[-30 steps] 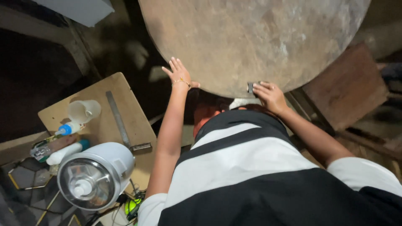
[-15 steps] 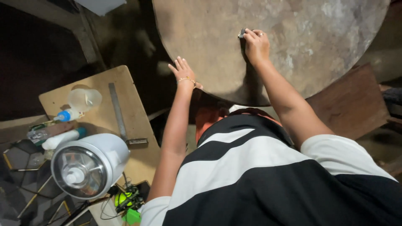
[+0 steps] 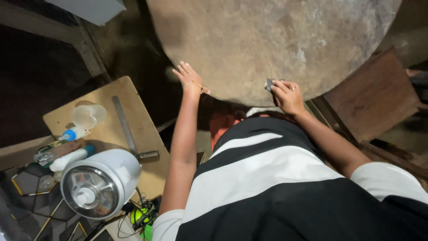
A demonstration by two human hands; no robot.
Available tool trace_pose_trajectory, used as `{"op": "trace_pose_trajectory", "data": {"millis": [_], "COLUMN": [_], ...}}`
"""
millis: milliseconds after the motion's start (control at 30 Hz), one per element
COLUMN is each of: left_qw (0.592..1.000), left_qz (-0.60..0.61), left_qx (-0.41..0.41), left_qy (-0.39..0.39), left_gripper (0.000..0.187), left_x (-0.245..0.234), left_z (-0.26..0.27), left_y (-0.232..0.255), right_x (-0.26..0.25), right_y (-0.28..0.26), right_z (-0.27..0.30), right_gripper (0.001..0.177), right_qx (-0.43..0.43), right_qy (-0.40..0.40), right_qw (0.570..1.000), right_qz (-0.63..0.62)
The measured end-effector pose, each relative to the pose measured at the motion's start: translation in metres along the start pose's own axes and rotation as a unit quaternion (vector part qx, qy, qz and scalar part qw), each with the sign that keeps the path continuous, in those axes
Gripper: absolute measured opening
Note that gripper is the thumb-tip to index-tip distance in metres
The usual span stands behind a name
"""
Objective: The person sands the surface of a large, round wooden tabletop using a sanding block. They move around the table to reach different areas, sanding the surface and edges with both hands.
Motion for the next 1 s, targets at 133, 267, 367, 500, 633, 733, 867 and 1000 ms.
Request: {"op": "trace_pose_trajectory", "data": {"millis": [133, 267, 367, 500, 633, 733, 867, 1000], "left_qw": [1.0, 1.0, 0.999, 0.998, 0.998, 0.999, 0.999, 0.999], "left_qz": [0.005, -0.005, -0.046, -0.057, -0.053, -0.049, -0.036, -0.039], "left_qx": [0.022, 0.025, 0.029, 0.035, 0.026, 0.023, 0.018, 0.013], "left_qy": [-0.006, 0.007, 0.003, 0.002, -0.011, 0.007, -0.02, -0.019], "left_gripper": [0.052, 0.092, 0.14, 0.139, 0.142, 0.146, 0.143, 0.142], "left_x": [-0.016, 0.036, 0.068, 0.066, 0.072, 0.071, 0.071, 0.072], "left_z": [0.018, -0.027, -0.057, -0.053, -0.062, -0.06, -0.057, -0.06], "left_y": [-0.003, -0.002, 0.0, 0.001, 0.002, 0.002, 0.002, 0.0], "right_x": [0.015, 0.037, 0.068, 0.085, 0.066, 0.038, 0.023, -0.009], "right_y": [0.009, 0.017, 0.028, 0.029, 0.016, -0.007, -0.018, -0.026], "right_z": [-0.029, -0.092, -0.135, -0.166, -0.16, -0.123, -0.03, -0.005], "right_gripper": [0.014, 0.014, 0.017, 0.016, 0.021, 0.012, 0.02, 0.014], "right_qx": [-0.026, -0.034, -0.027, 0.028, 0.011, -0.004, -0.048, -0.147], "right_qy": [0.031, 0.067, 0.065, 0.049, 0.02, -0.023, -0.104, -0.013], "right_qw": [0.999, 0.996, 0.997, 0.998, 1.0, 0.999, 0.984, 0.977], "right_qz": [-0.02, -0.055, -0.044, -0.004, 0.001, -0.043, -0.139, -0.154]}}
Point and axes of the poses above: each hand's wrist, its own z-axis away from the middle knuckle, its own x-axis out of the palm, y = z × x, the point moved 5 cm from there along -z, towards the middle knuckle, and after that the axes turned 4 degrees about y, right-handed, at the moved point
